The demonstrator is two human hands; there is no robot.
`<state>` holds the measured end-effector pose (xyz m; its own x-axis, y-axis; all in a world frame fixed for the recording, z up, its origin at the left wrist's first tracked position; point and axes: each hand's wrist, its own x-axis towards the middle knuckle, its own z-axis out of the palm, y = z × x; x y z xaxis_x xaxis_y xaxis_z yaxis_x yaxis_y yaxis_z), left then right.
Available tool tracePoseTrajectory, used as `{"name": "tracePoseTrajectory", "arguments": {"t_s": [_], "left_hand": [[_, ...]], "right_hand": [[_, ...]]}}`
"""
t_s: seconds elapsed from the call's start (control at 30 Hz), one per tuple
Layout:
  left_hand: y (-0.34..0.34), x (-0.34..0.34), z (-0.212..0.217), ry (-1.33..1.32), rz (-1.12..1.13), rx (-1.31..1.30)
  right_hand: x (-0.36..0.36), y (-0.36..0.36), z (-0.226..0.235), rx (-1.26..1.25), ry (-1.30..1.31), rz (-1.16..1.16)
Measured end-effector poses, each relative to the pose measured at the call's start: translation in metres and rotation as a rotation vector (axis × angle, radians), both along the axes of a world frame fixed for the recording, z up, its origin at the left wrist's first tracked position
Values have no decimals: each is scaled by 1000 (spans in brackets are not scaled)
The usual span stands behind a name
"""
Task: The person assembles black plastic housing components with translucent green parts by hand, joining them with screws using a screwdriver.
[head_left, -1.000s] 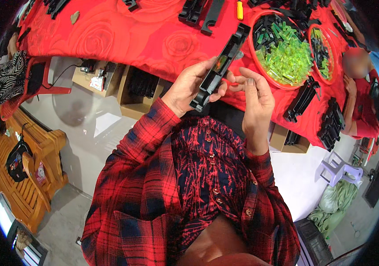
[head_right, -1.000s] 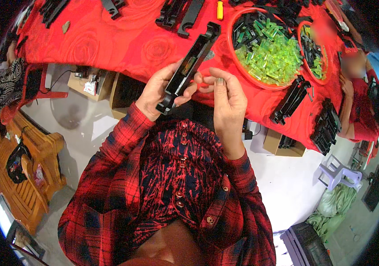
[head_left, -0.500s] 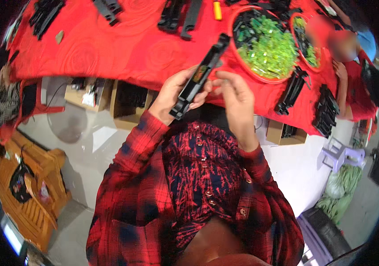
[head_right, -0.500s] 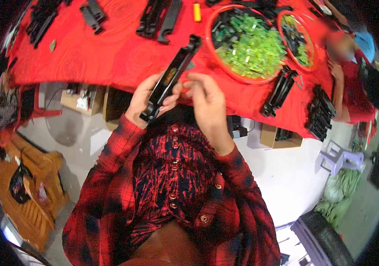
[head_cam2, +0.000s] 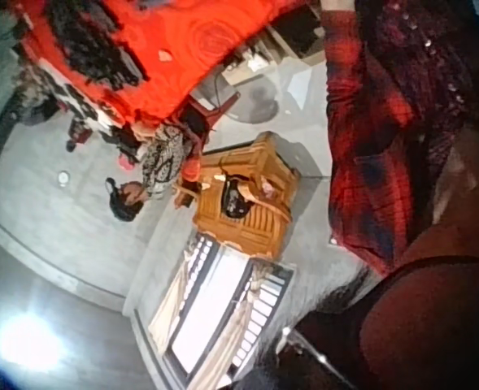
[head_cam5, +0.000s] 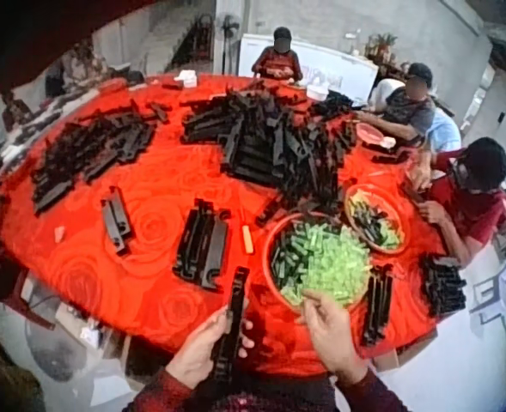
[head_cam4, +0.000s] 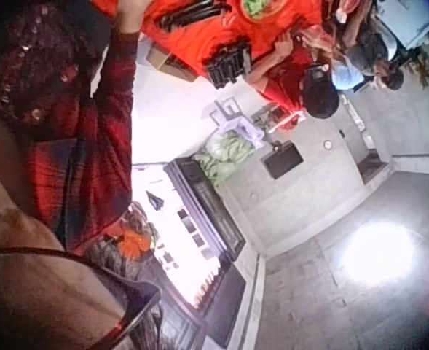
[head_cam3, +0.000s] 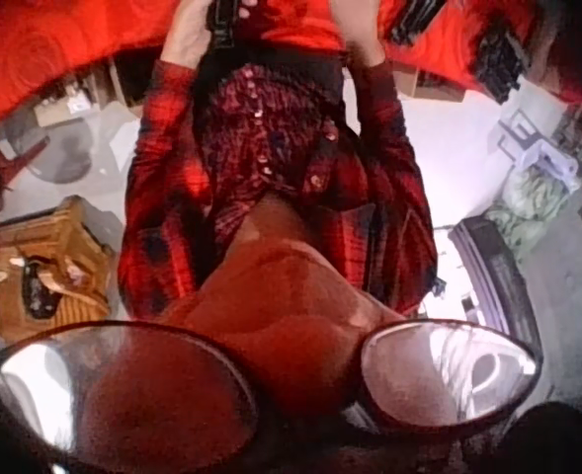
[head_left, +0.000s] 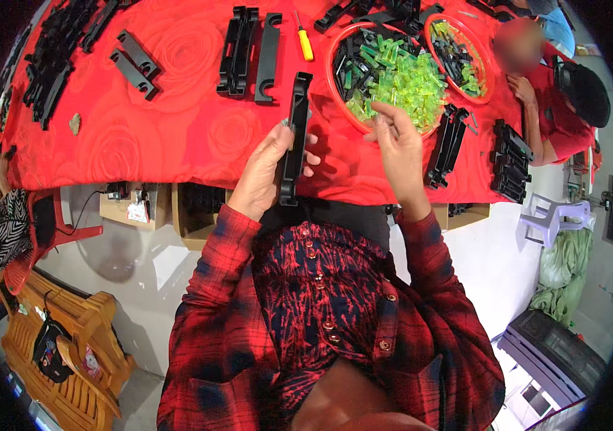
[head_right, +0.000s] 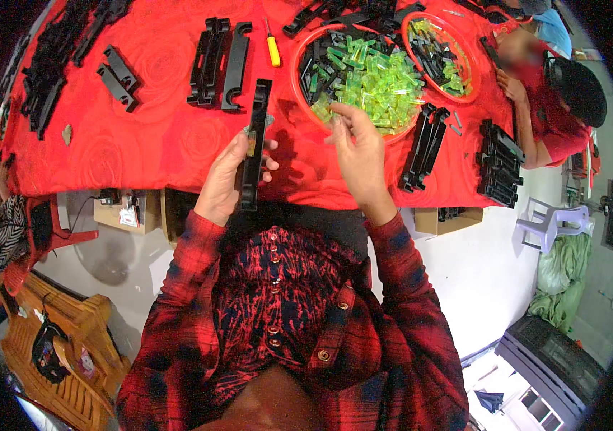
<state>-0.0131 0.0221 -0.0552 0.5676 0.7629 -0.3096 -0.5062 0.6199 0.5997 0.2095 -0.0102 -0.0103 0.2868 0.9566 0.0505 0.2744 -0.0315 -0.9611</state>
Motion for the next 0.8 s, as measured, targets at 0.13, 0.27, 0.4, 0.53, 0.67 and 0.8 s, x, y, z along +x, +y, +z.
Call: {"name": "tracePoseTrajectory", "arguments": {"t_s": [0.13, 0.27, 0.4, 0.53, 0.67, 0.8], "left_hand": [[7, -7, -24, -207, -91, -142], [8, -2, -27, -317, -48, -245], [12, -2, -34, -320, -113, -200], [14, -3, -42, -359, -122, -217], [9, -4, -37, -373, -121, -154], [8, -4, -38, -404, -122, -164]], "right_hand": [[14, 21, 4, -6, -215, 67], [31, 52, 5, 222, -574, 15], [41, 84, 6, 257, -648, -32], [35, 107, -7, 348, -750, 155], [27, 124, -18, 336, -797, 90], [26, 144, -30, 414, -1093, -80]]}}
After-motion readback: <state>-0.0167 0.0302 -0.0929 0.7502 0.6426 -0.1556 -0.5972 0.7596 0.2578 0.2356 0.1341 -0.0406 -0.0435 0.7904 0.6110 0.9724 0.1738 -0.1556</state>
